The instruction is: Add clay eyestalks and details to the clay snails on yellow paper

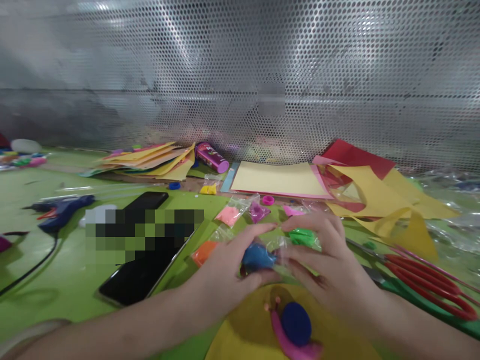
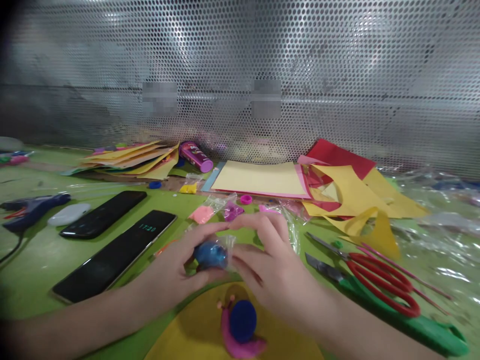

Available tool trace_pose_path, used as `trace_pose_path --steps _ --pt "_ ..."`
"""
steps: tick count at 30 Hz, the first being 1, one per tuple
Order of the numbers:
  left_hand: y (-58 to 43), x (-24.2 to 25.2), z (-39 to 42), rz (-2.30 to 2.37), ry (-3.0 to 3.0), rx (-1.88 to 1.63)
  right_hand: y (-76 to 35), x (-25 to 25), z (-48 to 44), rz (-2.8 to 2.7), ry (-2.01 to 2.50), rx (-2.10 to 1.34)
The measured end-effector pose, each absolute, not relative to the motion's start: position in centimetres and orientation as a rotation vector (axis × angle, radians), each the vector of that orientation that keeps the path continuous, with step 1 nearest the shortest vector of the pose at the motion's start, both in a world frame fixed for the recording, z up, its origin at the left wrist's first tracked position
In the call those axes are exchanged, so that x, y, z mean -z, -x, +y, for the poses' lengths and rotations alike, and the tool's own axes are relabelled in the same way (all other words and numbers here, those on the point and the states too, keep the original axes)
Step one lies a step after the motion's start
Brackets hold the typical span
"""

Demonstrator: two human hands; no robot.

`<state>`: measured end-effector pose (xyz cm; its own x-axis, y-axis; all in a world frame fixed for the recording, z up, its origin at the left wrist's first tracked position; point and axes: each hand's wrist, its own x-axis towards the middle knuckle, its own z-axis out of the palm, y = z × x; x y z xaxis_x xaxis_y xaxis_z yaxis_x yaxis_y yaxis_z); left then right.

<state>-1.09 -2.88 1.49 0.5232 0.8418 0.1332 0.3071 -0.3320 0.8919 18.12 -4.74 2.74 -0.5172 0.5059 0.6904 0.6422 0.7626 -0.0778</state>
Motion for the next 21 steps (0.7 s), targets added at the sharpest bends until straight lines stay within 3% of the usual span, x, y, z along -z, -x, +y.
trace_pose_path --steps 5,10,21 --pt "1.7 -1.0 -1.6 1.149 -1.999 -0.711 -19.2 -3.6 -4.1 -1.969 0.971 0.33" --pt "1.8 -0.6 -1.6 1.095 -2.223 -0.962 -19.0 -2.7 -4.3 -2.037 0.986 0.251" --pt "0.8 -1.2 -2.9 0.712 -1.492 -0.918 -17.6 -2.4 -5.6 -2.133 0.828 0.23"
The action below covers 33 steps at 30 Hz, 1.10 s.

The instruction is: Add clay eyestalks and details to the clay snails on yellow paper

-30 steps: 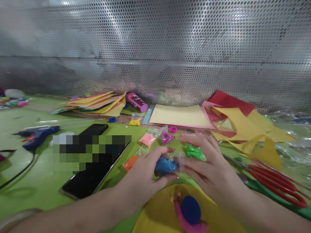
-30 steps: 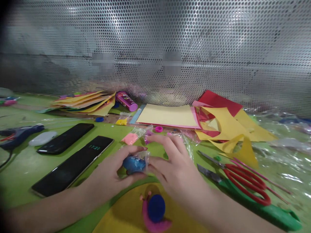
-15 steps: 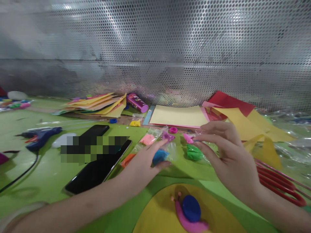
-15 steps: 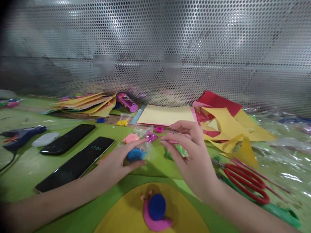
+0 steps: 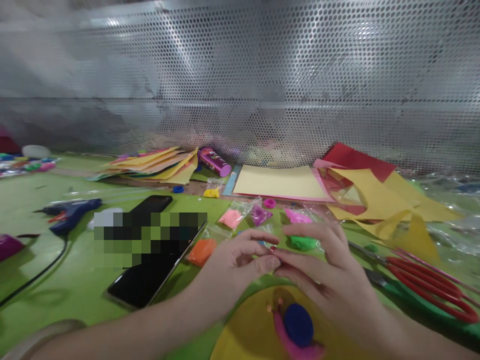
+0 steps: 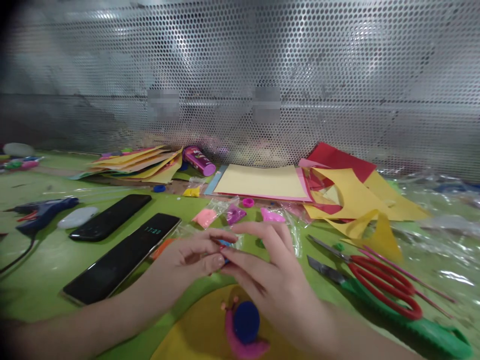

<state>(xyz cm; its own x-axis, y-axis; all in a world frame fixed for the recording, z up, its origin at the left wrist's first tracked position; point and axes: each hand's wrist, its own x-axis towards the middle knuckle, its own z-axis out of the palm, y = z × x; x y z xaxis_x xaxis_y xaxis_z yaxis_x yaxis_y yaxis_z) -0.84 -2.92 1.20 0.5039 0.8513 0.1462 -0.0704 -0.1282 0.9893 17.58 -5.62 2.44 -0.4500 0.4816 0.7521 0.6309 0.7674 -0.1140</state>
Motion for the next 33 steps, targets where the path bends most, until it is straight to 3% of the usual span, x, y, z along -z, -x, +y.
trace_pose_path --steps 17,33 --pt "0.64 -1.04 -2.4 0.76 -1.309 -0.881 -17.78 -2.15 -5.3 -2.074 0.883 0.162" --pt "0.81 -0.97 -2.11 0.699 -1.362 -0.808 -17.95 -2.06 -5.37 -2.073 0.943 -0.114"
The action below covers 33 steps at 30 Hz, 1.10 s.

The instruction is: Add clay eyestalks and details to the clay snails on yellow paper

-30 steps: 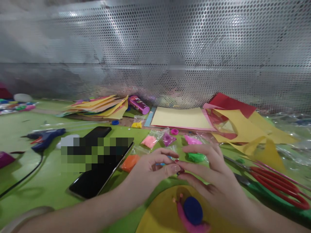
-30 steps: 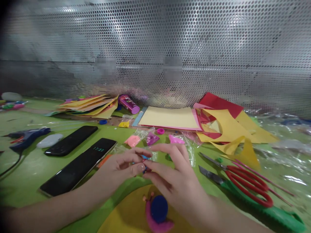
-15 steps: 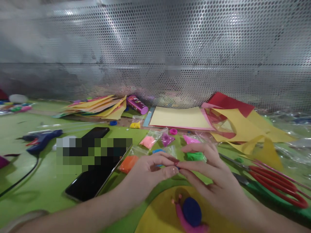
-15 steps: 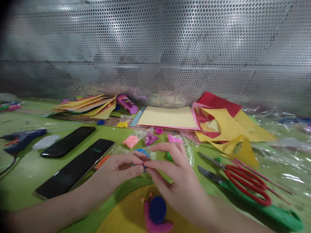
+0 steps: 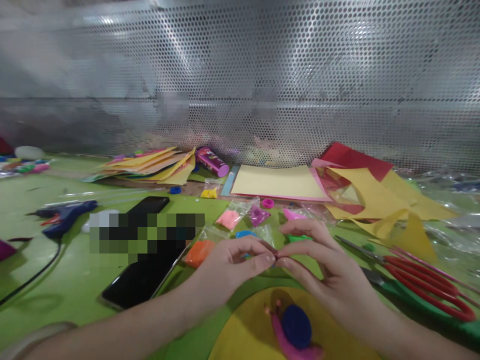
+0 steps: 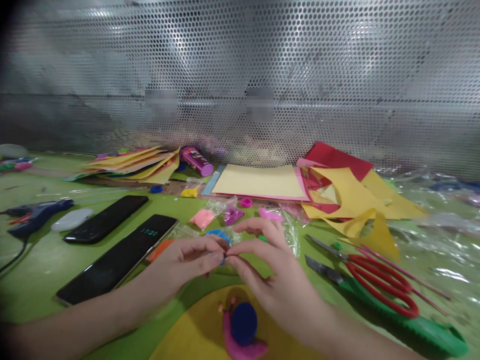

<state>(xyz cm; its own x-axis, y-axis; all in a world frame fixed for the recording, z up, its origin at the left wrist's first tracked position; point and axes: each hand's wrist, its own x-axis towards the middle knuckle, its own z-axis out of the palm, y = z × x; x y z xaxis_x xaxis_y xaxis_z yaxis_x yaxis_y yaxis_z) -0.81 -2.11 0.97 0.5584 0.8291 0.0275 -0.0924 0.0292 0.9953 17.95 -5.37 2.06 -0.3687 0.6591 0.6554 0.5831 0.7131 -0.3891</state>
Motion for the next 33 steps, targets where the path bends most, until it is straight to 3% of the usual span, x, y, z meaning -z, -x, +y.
trace_pose_path --steps 33 --pt "0.64 -0.9 -2.09 0.763 -1.28 -0.815 -17.73 -1.52 -5.04 -2.079 0.809 0.166"
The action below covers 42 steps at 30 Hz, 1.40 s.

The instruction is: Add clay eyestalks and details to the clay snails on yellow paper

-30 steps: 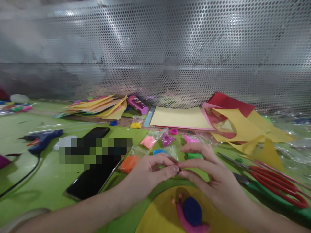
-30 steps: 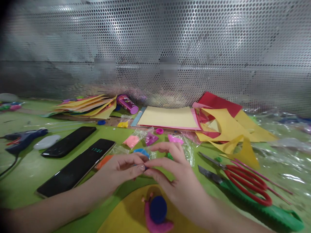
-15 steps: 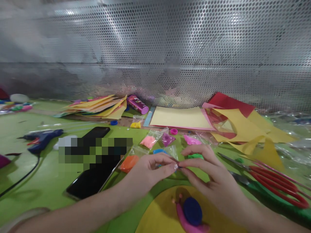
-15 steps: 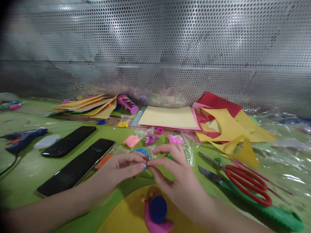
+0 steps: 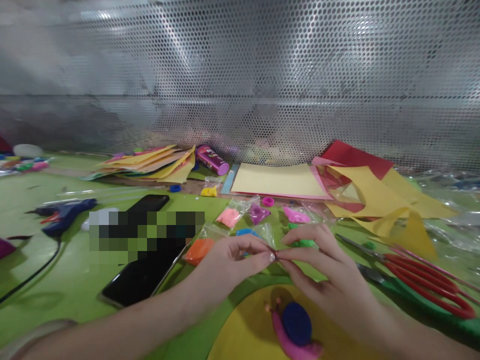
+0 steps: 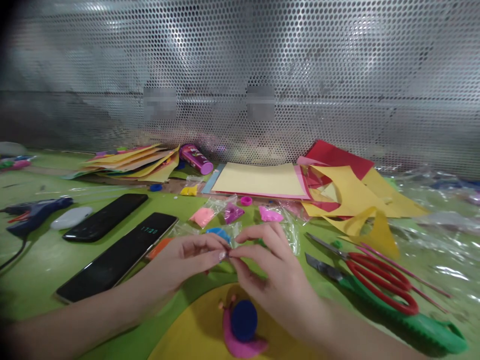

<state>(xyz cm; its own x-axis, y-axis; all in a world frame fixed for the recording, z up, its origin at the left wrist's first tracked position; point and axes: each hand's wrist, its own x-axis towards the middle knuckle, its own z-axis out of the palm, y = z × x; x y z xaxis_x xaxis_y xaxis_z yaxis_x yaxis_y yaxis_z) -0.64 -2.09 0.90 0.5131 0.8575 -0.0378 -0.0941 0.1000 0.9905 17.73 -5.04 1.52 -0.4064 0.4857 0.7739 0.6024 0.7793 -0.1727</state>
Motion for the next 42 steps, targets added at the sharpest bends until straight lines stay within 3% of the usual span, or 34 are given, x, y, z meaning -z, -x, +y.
trace_pose_path --steps 42 --pt "0.64 -0.5 -1.93 0.696 -1.234 -0.698 -17.78 -1.05 -4.92 -2.074 0.833 0.174"
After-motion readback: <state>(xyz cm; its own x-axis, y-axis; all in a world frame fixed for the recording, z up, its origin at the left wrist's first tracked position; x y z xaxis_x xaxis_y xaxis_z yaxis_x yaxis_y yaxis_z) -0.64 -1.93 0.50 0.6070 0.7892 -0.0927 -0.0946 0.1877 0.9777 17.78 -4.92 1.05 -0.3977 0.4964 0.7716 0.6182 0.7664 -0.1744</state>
